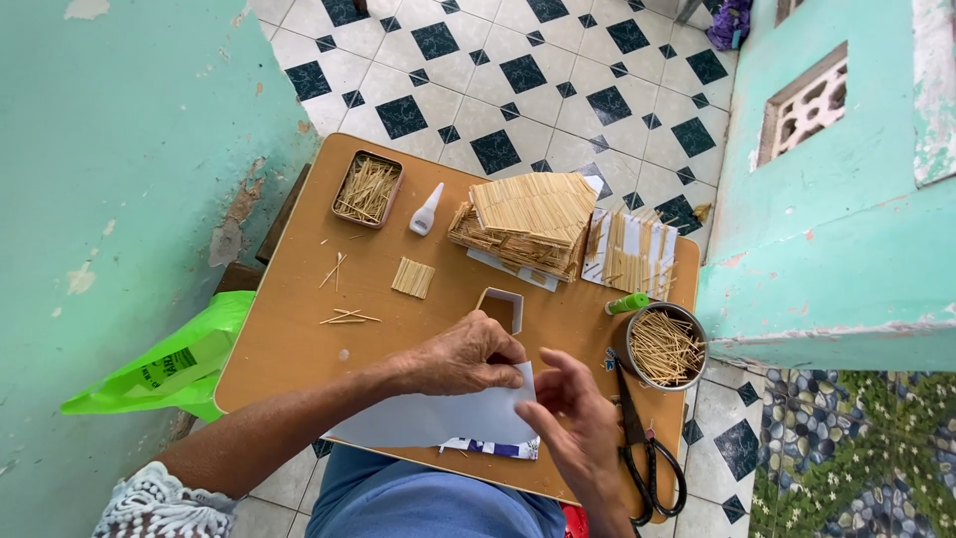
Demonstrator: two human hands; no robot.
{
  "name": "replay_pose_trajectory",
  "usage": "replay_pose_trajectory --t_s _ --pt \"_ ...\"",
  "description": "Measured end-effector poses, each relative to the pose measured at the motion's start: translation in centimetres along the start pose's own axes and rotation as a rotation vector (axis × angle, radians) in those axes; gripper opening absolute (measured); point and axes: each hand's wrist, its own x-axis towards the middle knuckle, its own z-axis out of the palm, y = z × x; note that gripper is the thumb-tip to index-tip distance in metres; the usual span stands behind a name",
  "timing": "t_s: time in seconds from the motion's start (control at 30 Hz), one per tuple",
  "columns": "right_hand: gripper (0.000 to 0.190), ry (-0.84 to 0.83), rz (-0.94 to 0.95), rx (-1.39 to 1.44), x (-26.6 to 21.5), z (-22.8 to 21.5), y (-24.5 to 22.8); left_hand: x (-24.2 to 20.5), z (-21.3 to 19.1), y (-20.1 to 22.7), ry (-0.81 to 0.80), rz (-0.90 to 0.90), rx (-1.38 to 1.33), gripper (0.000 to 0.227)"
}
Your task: Cutting a shape out of a piece of paper with scissors and then folding it into a specific form.
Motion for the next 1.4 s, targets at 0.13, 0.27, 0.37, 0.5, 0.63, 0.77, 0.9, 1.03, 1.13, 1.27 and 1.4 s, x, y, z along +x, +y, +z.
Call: replay_pose_trajectory --t_s 0.13,0.27,0.37,0.5,0.63,0.77,0.9,1.03,1.13,1.27,1.4 --pt "0.044 -0.091 -0.092 0.204 2.0 2.4 1.1 -1.2 -1.7 -1.2 0.091 -0.017 0.046 0.028" --pt "0.039 -0.083 0.065 0.477 2.8 3.6 2.4 -3.5 -4.2 -3.0 -0.008 -0.237 0.032 0.026" --pt "0.030 -0.040 0.092 0.541 3.0 3.8 2.8 -5.2 -5.7 -4.2 -0.010 -0.317 0.053 0.022" --pt "0.024 -0.144 0.060 0.579 3.0 3.8 2.4 -6.5 -6.6 -3.8 0.012 -0.388 0.147 0.014" --pt "0.038 -0.233 0.163 0.408 3.4 3.9 1.8 -6.4 -6.4 -2.5 -0.040 -0.334 0.123 0.017" --pt "0.023 -0.210 0.031 0.428 3.7 4.1 1.8 -6.8 -7.1 -2.0 -0.053 -0.336 0.141 0.020" --pt "0.019 -0.124 0.014 0.547 3.7 4.6 2.5 -8.2 -8.7 -2.2 0.146 -0.290 0.309 0.014" --pt "0.021 -0.045 0.106 0.617 3.8 6.2 2.3 -11.1 -8.2 -2.3 0.567 -0.169 0.445 0.020" --pt "0.023 -0.023 0.076 0.663 4.0 7.1 2.0 -13.8 -5.7 1.4 1.077 0.094 0.622 0.020" --pt "0.022 -0.043 0.018 0.655 4.5 8.3 -0.1 -16.2 -0.7 1.6 0.802 0.126 0.423 0.039" --pt "0.020 -0.109 -0.080 0.703 4.0 10.1 -1.9 -15.2 2.9 -2.0 0.328 -0.238 -0.229 0.098"
